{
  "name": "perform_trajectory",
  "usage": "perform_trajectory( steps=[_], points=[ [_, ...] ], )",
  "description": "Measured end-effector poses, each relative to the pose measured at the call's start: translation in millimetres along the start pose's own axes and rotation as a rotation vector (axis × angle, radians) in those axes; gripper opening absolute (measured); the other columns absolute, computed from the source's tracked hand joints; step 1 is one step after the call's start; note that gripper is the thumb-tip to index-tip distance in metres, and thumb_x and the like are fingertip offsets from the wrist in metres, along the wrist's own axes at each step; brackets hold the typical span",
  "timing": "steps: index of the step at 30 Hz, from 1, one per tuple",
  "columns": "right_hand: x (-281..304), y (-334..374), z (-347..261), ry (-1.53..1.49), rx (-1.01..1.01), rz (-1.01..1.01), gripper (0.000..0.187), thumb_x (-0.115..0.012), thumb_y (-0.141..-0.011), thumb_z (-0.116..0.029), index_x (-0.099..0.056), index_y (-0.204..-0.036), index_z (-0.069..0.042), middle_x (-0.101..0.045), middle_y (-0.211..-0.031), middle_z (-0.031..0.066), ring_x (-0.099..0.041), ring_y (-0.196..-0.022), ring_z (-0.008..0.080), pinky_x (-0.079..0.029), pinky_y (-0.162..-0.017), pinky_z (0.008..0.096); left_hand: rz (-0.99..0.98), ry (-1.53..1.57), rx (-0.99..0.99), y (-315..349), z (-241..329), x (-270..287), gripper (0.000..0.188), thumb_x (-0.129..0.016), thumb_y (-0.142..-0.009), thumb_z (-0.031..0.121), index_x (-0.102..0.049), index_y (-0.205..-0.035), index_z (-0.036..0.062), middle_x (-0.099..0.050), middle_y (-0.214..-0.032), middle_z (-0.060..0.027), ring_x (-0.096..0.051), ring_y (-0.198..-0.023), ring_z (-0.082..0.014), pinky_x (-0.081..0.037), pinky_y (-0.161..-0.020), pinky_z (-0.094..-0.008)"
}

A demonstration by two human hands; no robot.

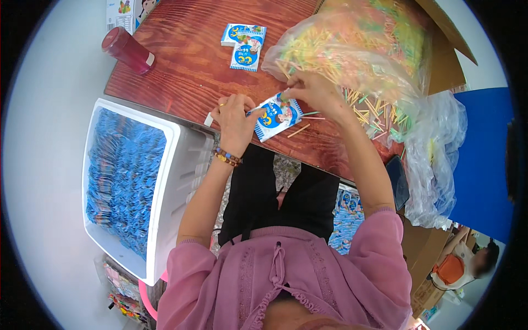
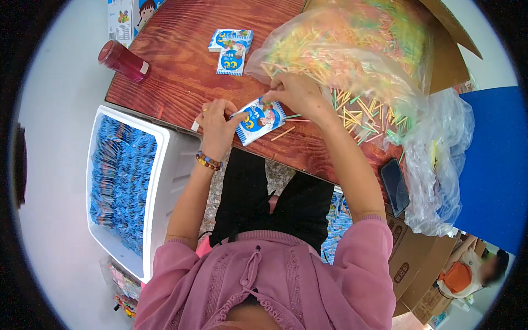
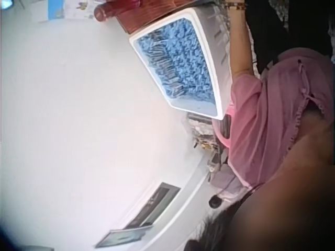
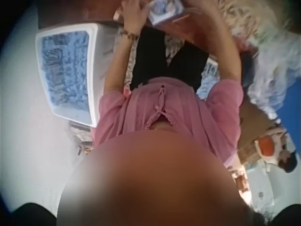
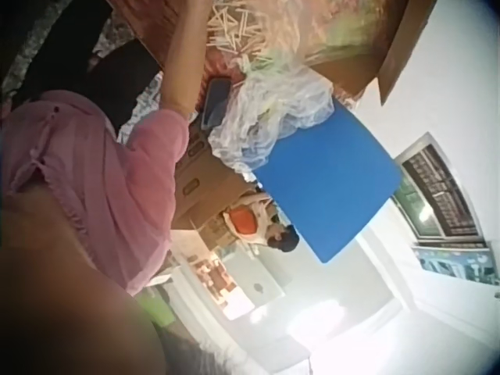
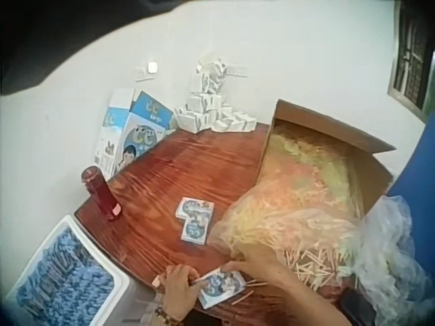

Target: The person is picking up drinking straws and placing them into small blue packets on a table.

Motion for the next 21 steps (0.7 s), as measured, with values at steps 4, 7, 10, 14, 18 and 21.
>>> perform_trajectory(
  steps=[4,7,10,14,18,21],
  points=[
    [-12,12,4,-0.22,0.049,-0.01,0.025,-0.069,-0.077,-0.027,-0.067,-0.083,-0.002,-0.065,-0.078,0.014,-0.063,-0.072,0.0263,-0.046,-0.063,0.0357,0.055,-0.008,-0.065,-1,8,1,0.022,-0.074,-0.073,0.024,-0.059,-0.082,0.0115,-0.057,-0.076,-0.0001,-0.052,-0.084,-0.0189,-0.029,-0.083,-0.0382],
    [2,16,-6,-0.128,0.137,0.155,0.014,-0.068,-0.08,-0.016,-0.066,-0.08,-0.002,-0.06,-0.07,0.0068,-0.054,-0.065,0.0124,-0.042,-0.059,0.029,0.129,-0.004,-0.141,-2,17,8,0.017,-0.071,-0.077,0.022,-0.061,-0.084,0.0098,-0.06,-0.078,-0.0011,-0.054,-0.08,-0.0174,-0.029,-0.085,-0.0364],
    [7,17,-5,-0.188,0.112,0.177,0.013,-0.065,-0.083,-0.016,-0.067,-0.082,-0.004,-0.061,-0.07,0.0067,-0.054,-0.062,0.0127,-0.042,-0.057,0.0282,0.174,-0.034,-0.225,-4,23,12,0.012,-0.069,-0.08,0.019,-0.062,-0.084,0.0098,-0.063,-0.082,-0.0007,-0.056,-0.079,-0.0168,-0.029,-0.087,-0.0364],
    [4,15,3,-0.23,0.097,0.224,0.013,-0.064,-0.084,-0.018,-0.067,-0.087,-0.005,-0.063,-0.074,0.0067,-0.059,-0.065,0.0158,-0.045,-0.058,0.0292,0.186,-0.135,-0.29,-7,27,11,0.011,-0.07,-0.079,0.017,-0.063,-0.079,0.0088,-0.064,-0.084,-0.0008,-0.057,-0.082,-0.0169,-0.028,-0.089,-0.0367],
    [20,28,-34,0.181,0.354,0.413,0.012,-0.063,-0.085,-0.016,-0.066,-0.089,-0.006,-0.066,-0.083,0.0085,-0.064,-0.075,0.0226,-0.049,-0.064,0.0311,0.36,-0.225,-0.409,-4,50,31,0.015,-0.073,-0.075,0.021,-0.062,-0.078,0.0116,-0.062,-0.074,-0.002,-0.058,-0.08,-0.0198,-0.027,-0.087,-0.0386],
    [34,40,-45,0.078,0.48,0.485,0.01,-0.062,-0.086,-0.014,-0.066,-0.087,-0.005,-0.066,-0.088,0.0083,-0.064,-0.079,0.0216,-0.05,-0.066,0.0303,0.345,-0.172,-0.394,-6,63,42,0.013,-0.073,-0.077,0.016,-0.061,-0.078,0.0093,-0.062,-0.074,-0.0031,-0.06,-0.075,-0.0165,-0.036,-0.083,-0.037]
  ],
)
Point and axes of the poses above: each hand's wrist, its own y-axis away from the middle knuckle, its own x-axis out of the back of the hand, z = x × y, the point moved 10 cm from there along -y, towards the middle knuckle
